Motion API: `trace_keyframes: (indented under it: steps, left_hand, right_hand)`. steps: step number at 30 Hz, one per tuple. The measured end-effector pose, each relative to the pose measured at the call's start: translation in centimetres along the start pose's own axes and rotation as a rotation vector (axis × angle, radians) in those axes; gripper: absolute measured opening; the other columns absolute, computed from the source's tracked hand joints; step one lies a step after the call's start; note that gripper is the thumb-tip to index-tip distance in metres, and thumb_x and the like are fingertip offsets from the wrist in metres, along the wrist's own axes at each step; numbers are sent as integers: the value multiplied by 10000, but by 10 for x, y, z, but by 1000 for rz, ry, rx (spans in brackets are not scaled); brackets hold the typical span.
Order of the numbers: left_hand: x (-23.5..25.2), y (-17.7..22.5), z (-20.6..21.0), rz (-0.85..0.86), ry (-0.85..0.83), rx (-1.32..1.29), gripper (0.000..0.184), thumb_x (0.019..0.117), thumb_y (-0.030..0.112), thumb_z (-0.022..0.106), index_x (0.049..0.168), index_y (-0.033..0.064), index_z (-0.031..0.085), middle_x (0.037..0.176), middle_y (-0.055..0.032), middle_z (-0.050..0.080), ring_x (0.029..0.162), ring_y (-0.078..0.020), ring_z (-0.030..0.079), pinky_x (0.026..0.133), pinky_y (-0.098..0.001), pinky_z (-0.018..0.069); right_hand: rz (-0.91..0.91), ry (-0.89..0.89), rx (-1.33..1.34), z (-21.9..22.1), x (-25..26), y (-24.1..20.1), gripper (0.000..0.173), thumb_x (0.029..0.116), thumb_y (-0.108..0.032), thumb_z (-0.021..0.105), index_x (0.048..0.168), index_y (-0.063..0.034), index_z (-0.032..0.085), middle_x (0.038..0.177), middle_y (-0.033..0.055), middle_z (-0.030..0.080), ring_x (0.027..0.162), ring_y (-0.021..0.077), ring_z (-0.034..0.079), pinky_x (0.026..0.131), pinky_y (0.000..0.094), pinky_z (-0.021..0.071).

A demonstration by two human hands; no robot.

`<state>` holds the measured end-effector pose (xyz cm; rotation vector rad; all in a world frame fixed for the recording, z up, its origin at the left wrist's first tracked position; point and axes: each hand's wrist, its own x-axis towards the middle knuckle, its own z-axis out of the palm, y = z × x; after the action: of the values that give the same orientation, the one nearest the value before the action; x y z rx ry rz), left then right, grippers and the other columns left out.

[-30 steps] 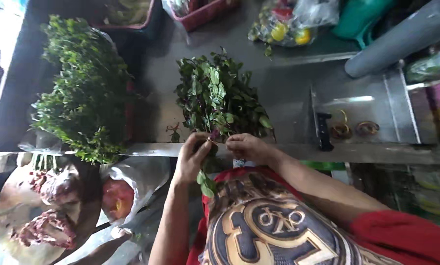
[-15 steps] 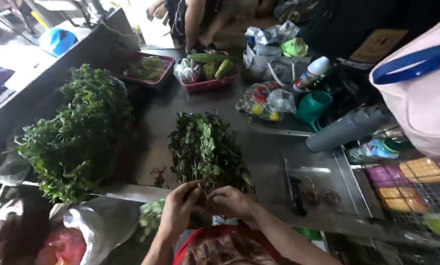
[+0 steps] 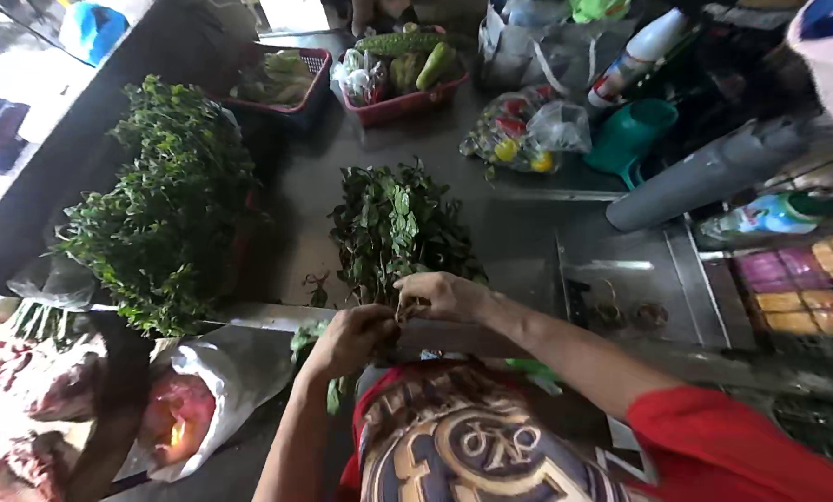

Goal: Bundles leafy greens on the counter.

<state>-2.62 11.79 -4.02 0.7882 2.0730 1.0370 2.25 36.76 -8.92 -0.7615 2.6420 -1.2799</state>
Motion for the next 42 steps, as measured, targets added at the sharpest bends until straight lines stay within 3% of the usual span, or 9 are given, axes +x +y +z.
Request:
trace_keyframes:
  steps: [6, 11, 19, 25, 28, 31, 33, 36, 42]
  left_hand:
    - [-8, -11, 11, 146, 285, -435, 324, 1048, 175, 529, 1327, 21, 587, 1044, -41, 718, 872, -112, 691, 786, -303, 600]
    - [-13, -20, 17, 213, 412, -583, 247, 1051, 178, 541, 1189, 12, 662, 973, -32, 705, 808, -95, 662, 732, -276, 582]
    - [-33, -18, 15, 20, 404, 249, 221, 998, 276, 620, 1138, 175, 758, 1031, 31, 750, 919, -80, 705, 846, -353, 591]
    - [-44, -27, -3, -254, 404, 399, 281, 1007, 276, 574, 1218, 159, 719, 1078, -92, 745, 987, -300, 718, 856, -591, 552]
    - [-57, -60, -28, -223, 403, 11, 318, 1027, 177, 544, 1327, 131, 640, 1034, -46, 737, 886, -155, 707, 818, -404, 590]
    - [-80, -104, -42, -91, 433, -456, 317, 1072, 177, 475, 1335, 52, 599, 911, -47, 697, 708, -113, 646, 638, -298, 568]
    - [-100, -123, -52, -92, 508, -520, 353, 1066, 171, 482, 1387, 52, 566, 937, -51, 691, 680, -105, 628, 590, -286, 552]
    - [-124, -142, -60, -167, 518, -411, 363, 1055, 171, 506, 1388, 46, 580, 1210, -53, 692, 986, -74, 672, 872, -284, 571]
    - [-134, -182, -49, -148, 366, -453, 266, 1071, 166, 449, 1203, 42, 644, 950, 57, 695, 759, -5, 642, 692, -208, 565]
  right_hand:
    - [158, 243, 495, 34, -17, -71, 264, 1052, -221, 553, 1096, 9, 675, 965, 83, 696, 861, 82, 659, 804, 254, 560]
    - [250, 209, 1213, 56, -12, -24, 257, 1049, -245, 433, 1013, -109, 648, 821, -49, 673, 761, 73, 657, 742, 295, 580]
    - [638, 190, 1169, 23, 36, -31, 177, 1064, -152, 512, 977, -59, 634, 715, -46, 560, 550, 3, 466, 525, 151, 408]
    - [495, 185, 393, 60, 62, -96, 279, 1035, -275, 568, 1115, -67, 736, 985, 67, 725, 848, 119, 675, 821, 348, 558]
    - [414, 310, 354, 102, 71, -113, 299, 1047, -222, 543, 1234, -87, 732, 1206, 81, 726, 1129, 125, 676, 1027, 317, 521]
    - [433, 533, 325, 131, 67, -97, 262, 1018, -148, 560, 1184, -67, 746, 1191, 101, 710, 1125, 146, 668, 986, 313, 554]
    - [526, 631, 249, 139, 53, -76, 247, 1011, -145, 569, 1160, -53, 744, 1181, 113, 708, 1103, 152, 676, 964, 318, 567]
    - [779, 691, 160, 130, 13, -57, 234, 1027, -144, 568, 1149, -34, 734, 1158, 127, 715, 1028, 157, 709, 935, 311, 587]
    - [1349, 711, -206, 51, -107, -5, 338, 1026, -144, 565, 1344, -61, 642, 1342, 215, 621, 1243, 370, 610, 1063, 546, 494]
